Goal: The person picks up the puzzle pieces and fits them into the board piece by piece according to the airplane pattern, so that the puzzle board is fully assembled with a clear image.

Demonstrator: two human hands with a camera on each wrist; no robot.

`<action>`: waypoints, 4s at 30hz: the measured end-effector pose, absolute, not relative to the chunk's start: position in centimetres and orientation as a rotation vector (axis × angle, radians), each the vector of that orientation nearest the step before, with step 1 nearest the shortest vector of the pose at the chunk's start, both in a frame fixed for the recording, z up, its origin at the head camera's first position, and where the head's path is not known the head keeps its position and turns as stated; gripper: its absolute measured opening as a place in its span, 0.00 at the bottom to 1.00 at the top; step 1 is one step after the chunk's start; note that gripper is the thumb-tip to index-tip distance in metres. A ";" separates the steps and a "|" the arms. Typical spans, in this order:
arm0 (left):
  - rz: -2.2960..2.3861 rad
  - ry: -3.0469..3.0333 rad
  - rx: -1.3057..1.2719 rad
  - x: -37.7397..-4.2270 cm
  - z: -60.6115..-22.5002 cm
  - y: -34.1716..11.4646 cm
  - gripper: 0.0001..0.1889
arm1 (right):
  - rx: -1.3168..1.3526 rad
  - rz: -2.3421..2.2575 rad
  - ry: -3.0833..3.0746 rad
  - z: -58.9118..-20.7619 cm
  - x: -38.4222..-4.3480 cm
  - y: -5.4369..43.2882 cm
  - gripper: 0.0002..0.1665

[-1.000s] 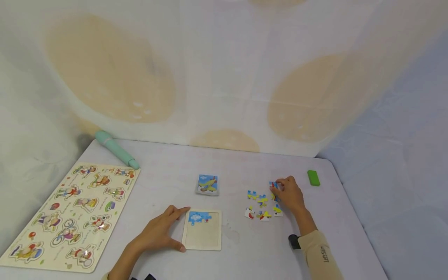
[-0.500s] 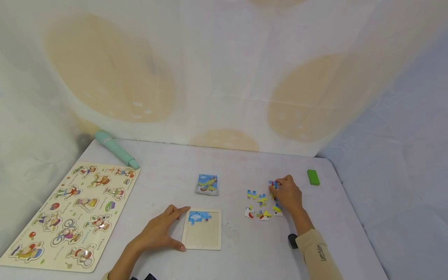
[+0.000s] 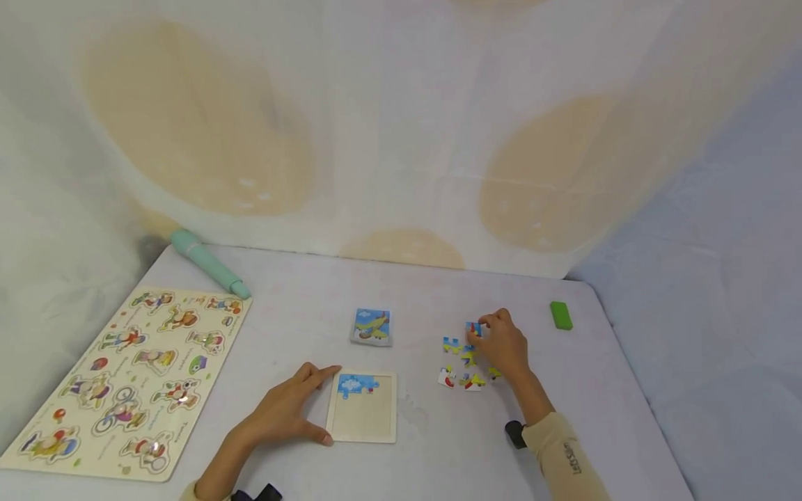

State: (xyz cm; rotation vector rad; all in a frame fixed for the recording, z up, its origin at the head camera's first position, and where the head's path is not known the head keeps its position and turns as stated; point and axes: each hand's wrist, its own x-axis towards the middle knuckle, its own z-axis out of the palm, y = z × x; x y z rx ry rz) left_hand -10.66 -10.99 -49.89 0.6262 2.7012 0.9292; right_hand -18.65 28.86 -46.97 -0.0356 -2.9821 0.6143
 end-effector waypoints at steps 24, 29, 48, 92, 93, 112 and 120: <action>0.931 2.709 0.637 -10.8 -50.1 -11.0 0.59 | 0.211 0.741 -2.919 -45.7 -14.6 21.4 0.24; 0.933 2.708 0.629 -10.8 -50.1 -11.0 0.59 | 0.226 0.707 -2.904 -45.4 -13.8 20.0 0.23; 0.922 2.710 0.631 -10.8 -49.8 -11.0 0.59 | 0.402 0.552 -3.002 -45.8 -11.6 15.6 0.20; 0.918 2.721 0.666 -10.8 -50.0 -10.8 0.59 | 0.901 -0.050 -2.907 -47.2 -8.2 16.5 0.32; 0.919 2.721 0.666 -10.8 -49.9 -10.8 0.59 | 0.896 -0.061 -2.907 -47.1 -8.1 16.4 0.32; 0.938 2.714 0.618 -10.4 -50.1 -11.2 0.59 | 0.627 0.560 -3.028 -45.9 -11.0 17.0 0.28; 0.929 2.716 0.631 -10.7 -49.9 -11.0 0.60 | 0.213 0.819 -2.991 -46.4 -13.9 20.5 0.27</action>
